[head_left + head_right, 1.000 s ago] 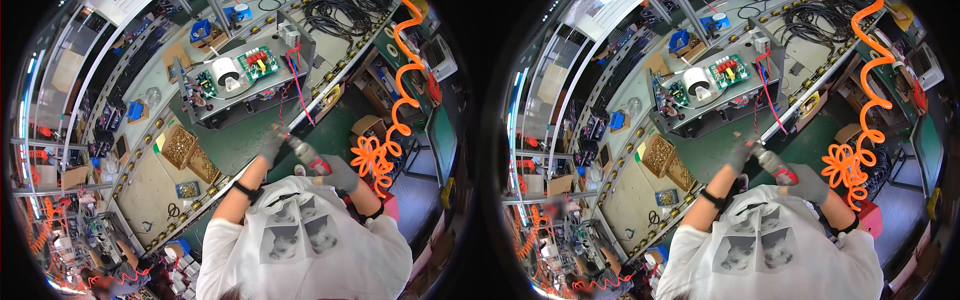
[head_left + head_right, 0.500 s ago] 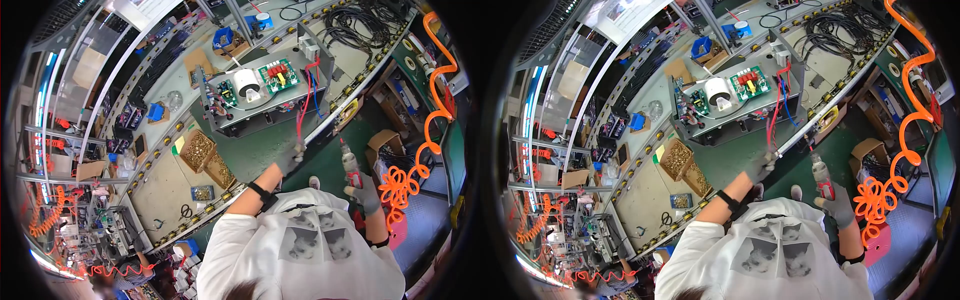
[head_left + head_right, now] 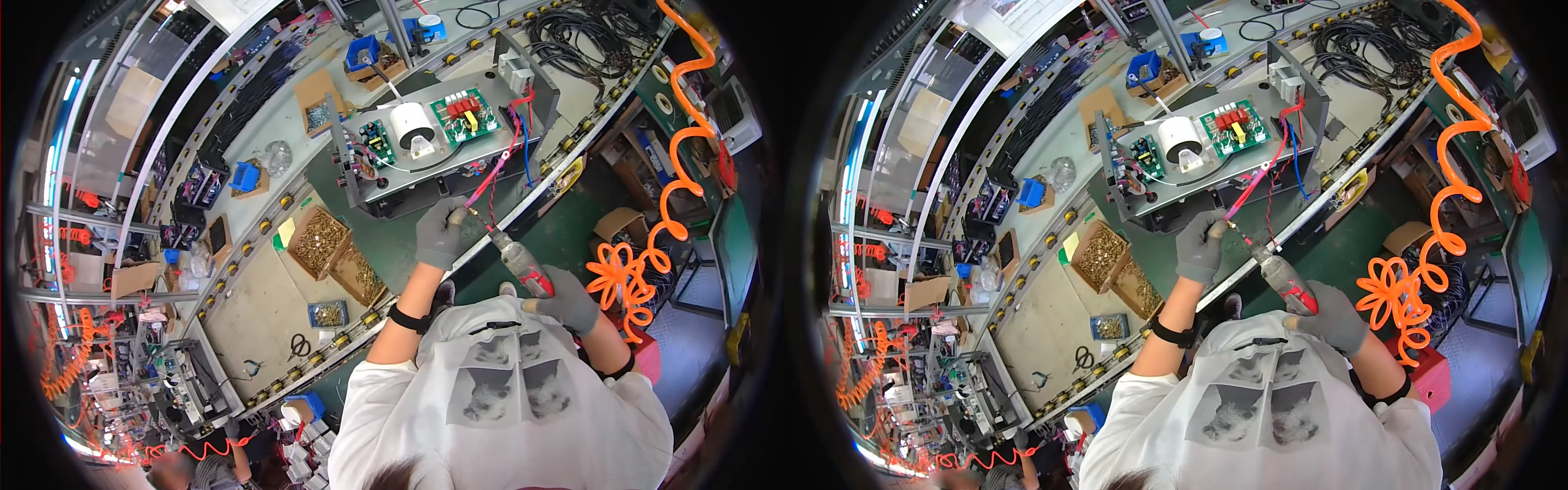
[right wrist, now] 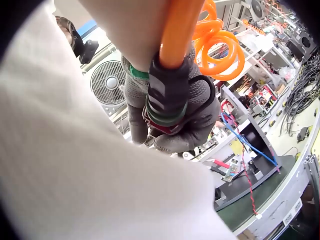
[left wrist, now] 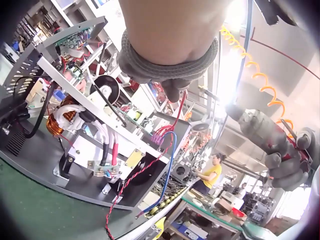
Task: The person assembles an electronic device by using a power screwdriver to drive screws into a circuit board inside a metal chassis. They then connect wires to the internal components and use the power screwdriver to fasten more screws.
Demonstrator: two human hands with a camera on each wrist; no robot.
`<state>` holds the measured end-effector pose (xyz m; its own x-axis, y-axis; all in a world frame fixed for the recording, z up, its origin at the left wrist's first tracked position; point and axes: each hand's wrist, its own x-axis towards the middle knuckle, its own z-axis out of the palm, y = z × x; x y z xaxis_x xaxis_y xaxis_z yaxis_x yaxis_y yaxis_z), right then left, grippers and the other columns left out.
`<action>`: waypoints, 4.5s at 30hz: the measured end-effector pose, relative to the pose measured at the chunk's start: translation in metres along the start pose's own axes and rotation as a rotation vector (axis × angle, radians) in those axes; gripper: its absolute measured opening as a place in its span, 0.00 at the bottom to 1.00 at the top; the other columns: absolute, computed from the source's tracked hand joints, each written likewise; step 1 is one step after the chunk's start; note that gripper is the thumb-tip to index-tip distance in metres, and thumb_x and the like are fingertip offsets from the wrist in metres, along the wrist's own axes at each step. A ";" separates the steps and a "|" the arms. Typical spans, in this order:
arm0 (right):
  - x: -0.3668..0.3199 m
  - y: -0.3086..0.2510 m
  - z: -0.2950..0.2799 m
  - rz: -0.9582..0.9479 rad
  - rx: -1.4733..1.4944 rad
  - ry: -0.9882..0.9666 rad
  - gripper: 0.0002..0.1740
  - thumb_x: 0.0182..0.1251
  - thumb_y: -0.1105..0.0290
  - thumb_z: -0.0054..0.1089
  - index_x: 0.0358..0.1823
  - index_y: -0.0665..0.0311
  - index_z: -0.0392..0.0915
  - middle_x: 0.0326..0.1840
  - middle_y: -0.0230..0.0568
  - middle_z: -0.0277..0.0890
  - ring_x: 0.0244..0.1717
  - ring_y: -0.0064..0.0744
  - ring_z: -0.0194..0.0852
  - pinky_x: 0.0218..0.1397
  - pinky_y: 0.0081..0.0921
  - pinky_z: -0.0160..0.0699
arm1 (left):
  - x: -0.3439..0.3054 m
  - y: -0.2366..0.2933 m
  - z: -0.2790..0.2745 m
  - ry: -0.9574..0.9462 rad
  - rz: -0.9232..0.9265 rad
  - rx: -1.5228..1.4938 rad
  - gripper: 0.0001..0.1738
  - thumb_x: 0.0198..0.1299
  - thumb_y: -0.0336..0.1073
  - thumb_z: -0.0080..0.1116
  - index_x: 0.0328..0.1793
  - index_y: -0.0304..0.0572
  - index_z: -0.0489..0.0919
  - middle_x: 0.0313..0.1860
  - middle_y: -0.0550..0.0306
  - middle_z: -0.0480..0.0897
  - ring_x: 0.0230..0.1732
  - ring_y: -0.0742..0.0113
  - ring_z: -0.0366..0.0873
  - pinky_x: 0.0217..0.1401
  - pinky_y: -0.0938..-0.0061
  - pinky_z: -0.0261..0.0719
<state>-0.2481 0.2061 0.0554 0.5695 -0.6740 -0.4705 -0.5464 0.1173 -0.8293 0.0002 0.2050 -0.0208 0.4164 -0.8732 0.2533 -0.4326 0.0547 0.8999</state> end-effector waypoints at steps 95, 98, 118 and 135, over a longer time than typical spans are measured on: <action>0.082 0.010 0.047 0.180 0.313 -0.059 0.25 0.54 0.59 0.68 0.48 0.63 0.72 0.24 0.31 0.72 0.18 0.17 0.66 0.19 0.18 0.63 | -0.033 -0.056 -0.040 0.082 -0.712 -0.692 0.13 0.60 0.20 0.49 0.51 0.36 0.69 0.43 0.52 0.77 0.40 0.68 0.77 0.44 0.73 0.79; 0.059 0.015 0.040 0.214 0.291 -0.070 0.25 0.53 0.59 0.69 0.48 0.65 0.73 0.29 0.31 0.73 0.22 0.17 0.67 0.23 0.19 0.66 | -0.048 -0.064 -0.044 -0.040 -0.624 -0.667 0.12 0.60 0.20 0.50 0.49 0.38 0.69 0.47 0.48 0.77 0.40 0.67 0.78 0.41 0.73 0.80; 0.033 0.003 0.039 0.009 -0.121 -0.289 0.33 0.47 0.49 0.70 0.46 0.67 0.72 0.34 0.40 0.72 0.34 0.28 0.69 0.40 0.26 0.69 | -0.072 -0.039 -0.035 -0.001 -0.599 -1.410 0.23 0.59 0.36 0.60 0.58 0.39 0.69 0.41 0.55 0.75 0.34 0.72 0.69 0.35 0.77 0.68; 0.018 0.053 0.023 -0.020 0.156 -0.235 0.30 0.50 0.51 0.69 0.46 0.67 0.72 0.34 0.34 0.72 0.35 0.22 0.67 0.38 0.23 0.68 | -0.047 -0.020 -0.003 -0.373 -0.779 -1.359 0.23 0.63 0.40 0.52 0.62 0.41 0.67 0.44 0.54 0.77 0.38 0.68 0.72 0.46 0.75 0.69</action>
<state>-0.2529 0.2169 -0.0042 0.7161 -0.4921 -0.4950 -0.4423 0.2288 -0.8672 -0.0081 0.2463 -0.0499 -0.1113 -0.9449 -0.3077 0.8603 -0.2466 0.4462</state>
